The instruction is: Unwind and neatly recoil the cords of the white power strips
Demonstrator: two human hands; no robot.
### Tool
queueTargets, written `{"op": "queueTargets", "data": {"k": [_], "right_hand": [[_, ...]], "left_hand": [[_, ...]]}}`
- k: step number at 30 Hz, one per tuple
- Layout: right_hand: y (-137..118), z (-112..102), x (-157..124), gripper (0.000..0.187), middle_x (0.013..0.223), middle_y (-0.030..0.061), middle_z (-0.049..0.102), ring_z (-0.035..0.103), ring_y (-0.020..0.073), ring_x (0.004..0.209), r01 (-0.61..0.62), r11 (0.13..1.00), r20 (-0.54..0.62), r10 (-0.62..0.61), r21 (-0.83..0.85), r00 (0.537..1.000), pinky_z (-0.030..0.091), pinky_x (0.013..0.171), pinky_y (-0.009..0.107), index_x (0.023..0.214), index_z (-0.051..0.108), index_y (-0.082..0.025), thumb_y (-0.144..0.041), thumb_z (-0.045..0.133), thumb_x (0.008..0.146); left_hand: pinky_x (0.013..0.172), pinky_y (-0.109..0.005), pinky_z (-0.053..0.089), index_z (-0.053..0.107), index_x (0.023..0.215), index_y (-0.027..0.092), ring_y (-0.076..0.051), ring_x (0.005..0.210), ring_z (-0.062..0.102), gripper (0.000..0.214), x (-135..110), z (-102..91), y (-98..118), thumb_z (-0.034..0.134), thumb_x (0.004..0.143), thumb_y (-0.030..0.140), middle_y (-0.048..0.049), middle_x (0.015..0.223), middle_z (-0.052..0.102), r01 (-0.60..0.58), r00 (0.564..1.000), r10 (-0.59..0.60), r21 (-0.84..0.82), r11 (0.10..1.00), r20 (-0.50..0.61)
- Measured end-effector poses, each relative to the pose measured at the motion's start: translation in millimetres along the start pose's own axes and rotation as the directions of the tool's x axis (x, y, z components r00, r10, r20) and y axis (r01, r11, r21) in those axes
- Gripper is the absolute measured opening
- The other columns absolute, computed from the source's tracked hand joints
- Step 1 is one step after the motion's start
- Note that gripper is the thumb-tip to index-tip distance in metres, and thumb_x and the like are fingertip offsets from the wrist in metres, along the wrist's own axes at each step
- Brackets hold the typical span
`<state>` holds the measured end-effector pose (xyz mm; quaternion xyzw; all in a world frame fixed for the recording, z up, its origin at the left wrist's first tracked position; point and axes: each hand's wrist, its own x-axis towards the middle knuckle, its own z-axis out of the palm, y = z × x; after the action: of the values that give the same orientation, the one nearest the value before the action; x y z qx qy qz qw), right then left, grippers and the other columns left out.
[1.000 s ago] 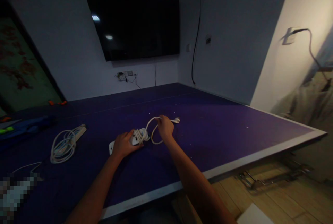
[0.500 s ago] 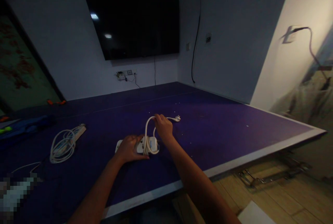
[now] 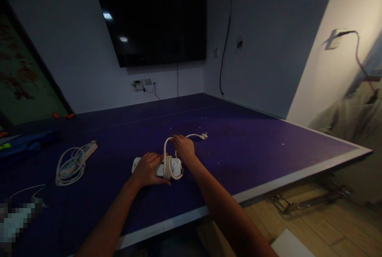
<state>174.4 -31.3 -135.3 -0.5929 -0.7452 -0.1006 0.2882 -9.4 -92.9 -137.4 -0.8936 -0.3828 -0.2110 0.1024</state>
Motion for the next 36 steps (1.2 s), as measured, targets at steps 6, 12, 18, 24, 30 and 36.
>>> {"op": "queueTargets", "data": {"k": [6,12,18,24,30,36], "right_hand": [[-4,-2,-1,0.034,0.099,0.0072,0.069,0.065,0.0184,0.085,0.019,0.999,0.065,-0.021,0.038,0.998,0.042,0.065,0.024,0.109,0.062,-0.024,-0.039,0.036,0.094],[-10,-2,-1,0.037,0.103,0.0072,0.069,0.064,0.0177,0.093,-0.003,0.997,0.182,-0.010,0.072,0.983,0.042,0.074,0.024,0.112,0.062,-0.024,-0.039,0.033,0.095],[-14,-3,-1,0.038,0.101,0.0082,0.069,0.064,0.0175,0.093,-0.020,0.998,0.225,0.006,0.059,0.974,0.042,0.075,0.024,0.112,0.062,-0.024,-0.040,0.031,0.095],[-15,-1,-1,0.039,0.099,0.0087,0.069,0.064,0.0182,0.091,0.007,0.999,0.241,-0.018,0.045,0.970,0.042,0.072,0.025,0.106,0.064,-0.023,-0.042,0.031,0.095],[-12,2,1,0.039,0.101,0.0089,0.069,0.064,0.0179,0.092,-0.025,0.999,0.243,0.014,0.041,0.970,0.042,0.070,0.024,0.107,0.063,-0.023,-0.042,0.031,0.095],[-11,1,4,0.041,0.102,0.0085,0.069,0.064,0.0181,0.092,-0.044,0.998,0.260,0.032,0.039,0.965,0.042,0.070,0.024,0.106,0.062,-0.024,-0.044,0.029,0.095]], "left_hand": [[0.079,-0.041,0.041,0.056,0.116,0.011,-0.027,0.084,0.057,0.101,0,4.2,0,0.051,0.047,0.085,-0.0115,0.088,0.063,-0.018,0.999,0.017,-0.005,1.000,-0.043],[0.077,-0.041,0.042,0.058,0.110,0.013,-0.026,0.082,0.056,0.099,-2,8.8,-5,0.048,0.045,0.087,-0.0105,0.087,0.063,-0.039,0.995,0.040,0.015,0.999,-0.088],[0.074,-0.040,0.042,0.059,0.103,0.014,-0.026,0.079,0.056,0.094,-2,9.5,-5,0.047,0.047,0.088,-0.0094,0.083,0.062,-0.044,0.991,0.047,0.025,0.999,-0.124],[0.072,-0.039,0.042,0.059,0.097,0.013,-0.025,0.076,0.056,0.091,-1,9.5,0,0.047,0.046,0.087,-0.0099,0.082,0.061,-0.065,0.991,0.068,0.030,0.997,-0.111],[0.073,-0.041,0.044,0.060,0.099,0.014,-0.025,0.077,0.057,0.090,-1,7.9,0,0.047,0.048,0.087,-0.0097,0.080,0.061,-0.044,0.983,0.043,0.003,0.999,-0.177],[0.080,-0.045,0.046,0.058,0.107,0.009,-0.029,0.085,0.058,0.093,-3,13.1,-4,0.055,0.049,0.082,-0.0151,0.089,0.063,-0.016,0.940,0.022,0.020,1.000,-0.342]]}}
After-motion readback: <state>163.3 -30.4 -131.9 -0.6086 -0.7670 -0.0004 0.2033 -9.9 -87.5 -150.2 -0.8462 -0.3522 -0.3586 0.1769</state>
